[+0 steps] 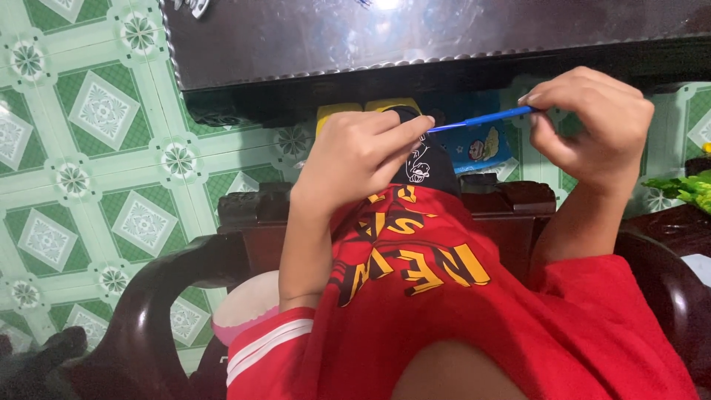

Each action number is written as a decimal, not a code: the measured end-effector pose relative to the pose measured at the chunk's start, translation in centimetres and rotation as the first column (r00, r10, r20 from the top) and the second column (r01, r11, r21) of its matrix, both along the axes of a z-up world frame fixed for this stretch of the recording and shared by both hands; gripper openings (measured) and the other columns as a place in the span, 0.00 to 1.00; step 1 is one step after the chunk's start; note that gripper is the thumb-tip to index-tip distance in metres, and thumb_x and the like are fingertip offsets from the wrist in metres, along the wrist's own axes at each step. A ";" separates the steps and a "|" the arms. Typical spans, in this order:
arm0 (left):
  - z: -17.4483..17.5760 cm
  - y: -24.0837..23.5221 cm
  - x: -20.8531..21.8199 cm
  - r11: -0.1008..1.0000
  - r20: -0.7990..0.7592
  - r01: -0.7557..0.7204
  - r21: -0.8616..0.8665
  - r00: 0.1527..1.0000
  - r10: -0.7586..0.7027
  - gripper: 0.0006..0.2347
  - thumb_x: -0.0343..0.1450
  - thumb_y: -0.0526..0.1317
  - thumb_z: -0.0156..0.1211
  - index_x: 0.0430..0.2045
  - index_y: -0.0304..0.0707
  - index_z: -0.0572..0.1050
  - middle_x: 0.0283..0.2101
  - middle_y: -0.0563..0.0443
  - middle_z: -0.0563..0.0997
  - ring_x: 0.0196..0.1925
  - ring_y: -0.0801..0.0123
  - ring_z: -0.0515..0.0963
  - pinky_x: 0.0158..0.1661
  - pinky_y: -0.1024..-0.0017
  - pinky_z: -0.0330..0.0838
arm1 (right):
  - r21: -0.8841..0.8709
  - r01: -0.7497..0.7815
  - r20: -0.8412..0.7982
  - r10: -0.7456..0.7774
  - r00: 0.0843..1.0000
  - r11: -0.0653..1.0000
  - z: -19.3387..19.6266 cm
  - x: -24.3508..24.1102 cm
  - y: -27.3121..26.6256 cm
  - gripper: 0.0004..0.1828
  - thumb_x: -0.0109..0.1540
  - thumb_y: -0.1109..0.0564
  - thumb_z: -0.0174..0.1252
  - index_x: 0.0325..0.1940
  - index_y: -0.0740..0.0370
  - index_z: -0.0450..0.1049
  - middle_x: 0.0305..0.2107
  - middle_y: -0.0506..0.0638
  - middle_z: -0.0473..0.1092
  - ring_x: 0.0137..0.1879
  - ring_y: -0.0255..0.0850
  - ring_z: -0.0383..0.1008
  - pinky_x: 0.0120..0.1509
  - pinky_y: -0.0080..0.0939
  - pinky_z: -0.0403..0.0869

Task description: The person sits at a table and assembles blue ballpoint pens by inserting ink cartridges into white plastic casings. They repeatedly pick up a casing and a cartridge, insert the cartridge, and place the assembled pen on the table.

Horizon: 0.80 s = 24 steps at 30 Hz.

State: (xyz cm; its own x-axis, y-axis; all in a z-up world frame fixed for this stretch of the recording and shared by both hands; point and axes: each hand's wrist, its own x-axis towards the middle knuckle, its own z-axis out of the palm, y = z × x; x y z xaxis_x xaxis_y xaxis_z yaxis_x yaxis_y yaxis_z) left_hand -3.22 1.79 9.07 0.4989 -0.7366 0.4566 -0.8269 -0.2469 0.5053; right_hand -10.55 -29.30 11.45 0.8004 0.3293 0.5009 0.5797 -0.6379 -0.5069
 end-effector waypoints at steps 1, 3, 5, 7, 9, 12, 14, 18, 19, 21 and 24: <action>0.1 0.0 0.0 1.000 -0.009 0.000 -0.006 1.000 0.000 0.09 0.76 0.32 0.61 0.50 0.37 0.79 0.29 0.51 0.77 0.25 0.64 0.74 0.26 0.67 0.68 | -0.023 -0.003 -0.018 0.003 1.000 1.000 0.2 0.0 0.0 0.03 0.66 0.80 0.59 0.42 0.83 0.74 0.37 0.70 0.77 0.41 0.62 0.78 0.50 0.55 0.75; 0.3 -0.1 0.0 1.000 -0.020 -0.001 -0.011 1.000 0.001 0.08 0.77 0.32 0.60 0.49 0.37 0.79 0.28 0.51 0.77 0.25 0.64 0.74 0.26 0.67 0.67 | -0.045 -0.008 -0.038 0.006 0.999 0.999 0.6 -0.1 -0.1 0.02 0.67 0.79 0.59 0.42 0.82 0.74 0.37 0.69 0.77 0.41 0.60 0.78 0.50 0.53 0.75; 0.3 -0.1 -0.1 0.999 -0.071 0.014 0.028 0.997 -0.012 0.08 0.77 0.33 0.59 0.49 0.38 0.80 0.27 0.52 0.77 0.24 0.63 0.74 0.24 0.66 0.65 | -0.067 -0.012 -0.085 0.007 0.996 0.998 0.8 -0.2 -0.2 0.02 0.67 0.77 0.60 0.40 0.80 0.75 0.37 0.66 0.77 0.42 0.59 0.78 0.51 0.53 0.75; 0.6 -0.5 -0.3 0.997 -0.119 0.037 0.062 0.993 -0.030 0.08 0.77 0.34 0.57 0.50 0.38 0.78 0.29 0.52 0.79 0.25 0.62 0.76 0.24 0.65 0.65 | -0.009 -0.077 -0.144 0.075 0.987 0.997 1.2 0.5 -0.1 0.05 0.68 0.70 0.57 0.39 0.79 0.74 0.35 0.66 0.76 0.41 0.59 0.77 0.49 0.52 0.74; 0.6 -1.0 -0.6 0.994 -0.163 0.067 0.089 0.985 -0.052 0.09 0.78 0.34 0.55 0.51 0.39 0.77 0.31 0.51 0.80 0.27 0.61 0.78 0.24 0.64 0.65 | 0.048 -0.134 -0.196 0.141 0.970 0.990 1.0 1.1 0.5 0.12 0.70 0.63 0.55 0.38 0.78 0.73 0.33 0.67 0.74 0.39 0.58 0.77 0.47 0.51 0.73; 0.5 -1.7 -0.7 0.994 -0.162 0.040 0.100 0.987 -0.023 0.09 0.78 0.36 0.55 0.51 0.39 0.75 0.33 0.50 0.83 0.29 0.58 0.81 0.24 0.63 0.65 | 0.174 -0.202 -0.211 0.237 0.948 0.964 -0.3 2.2 1.9 0.14 0.70 0.62 0.51 0.38 0.80 0.73 0.32 0.67 0.74 0.36 0.57 0.76 0.43 0.50 0.73; 0.3 -1.5 -0.9 0.988 -0.210 -0.027 0.155 0.976 0.059 0.14 0.79 0.39 0.54 0.59 0.40 0.68 0.34 0.49 0.84 0.28 0.56 0.81 0.27 0.62 0.68 | 0.327 -0.128 -0.210 0.204 0.956 0.936 -1.4 2.1 3.1 0.18 0.72 0.59 0.47 0.35 0.79 0.70 0.30 0.65 0.72 0.35 0.55 0.74 0.42 0.47 0.72; 0.8 -1.4 -1.0 0.987 -0.212 -0.068 0.149 0.972 0.099 0.12 0.78 0.40 0.57 0.52 0.40 0.66 0.27 0.49 0.80 0.25 0.54 0.78 0.24 0.62 0.65 | 0.357 -0.102 -0.224 0.191 0.956 0.929 -2.1 2.0 4.3 0.18 0.73 0.58 0.47 0.39 0.80 0.71 0.29 0.64 0.72 0.36 0.54 0.74 0.42 0.46 0.72; 1.0 -1.2 -1.0 0.994 -0.246 -0.055 0.089 0.966 0.075 0.11 0.76 0.38 0.60 0.47 0.38 0.66 0.29 0.49 0.79 0.26 0.56 0.78 0.25 0.62 0.65 | 0.396 -0.090 -0.214 0.187 0.959 0.914 -2.2 2.0 4.5 0.18 0.73 0.57 0.47 0.39 0.80 0.70 0.29 0.65 0.71 0.36 0.54 0.73 0.42 0.46 0.72; 1.5 -1.1 -0.7 0.999 -0.277 -0.039 0.023 0.960 0.044 0.10 0.74 0.36 0.62 0.41 0.36 0.66 0.31 0.49 0.78 0.28 0.58 0.77 0.27 0.63 0.65 | 0.430 -0.075 -0.204 0.178 0.963 0.900 -2.1 2.2 4.5 0.18 0.73 0.57 0.47 0.39 0.80 0.69 0.29 0.65 0.71 0.36 0.55 0.73 0.41 0.46 0.71; 2.0 -0.6 -0.6 0.999 -0.412 0.008 -0.031 0.911 -0.020 0.07 0.72 0.30 0.55 0.42 0.35 0.70 0.32 0.50 0.78 0.24 0.64 0.74 0.30 0.63 0.66 | 0.430 -0.088 -0.161 0.172 0.972 0.898 -1.9 2.4 4.7 0.17 0.73 0.59 0.49 0.41 0.81 0.70 0.28 0.66 0.71 0.37 0.57 0.74 0.43 0.48 0.73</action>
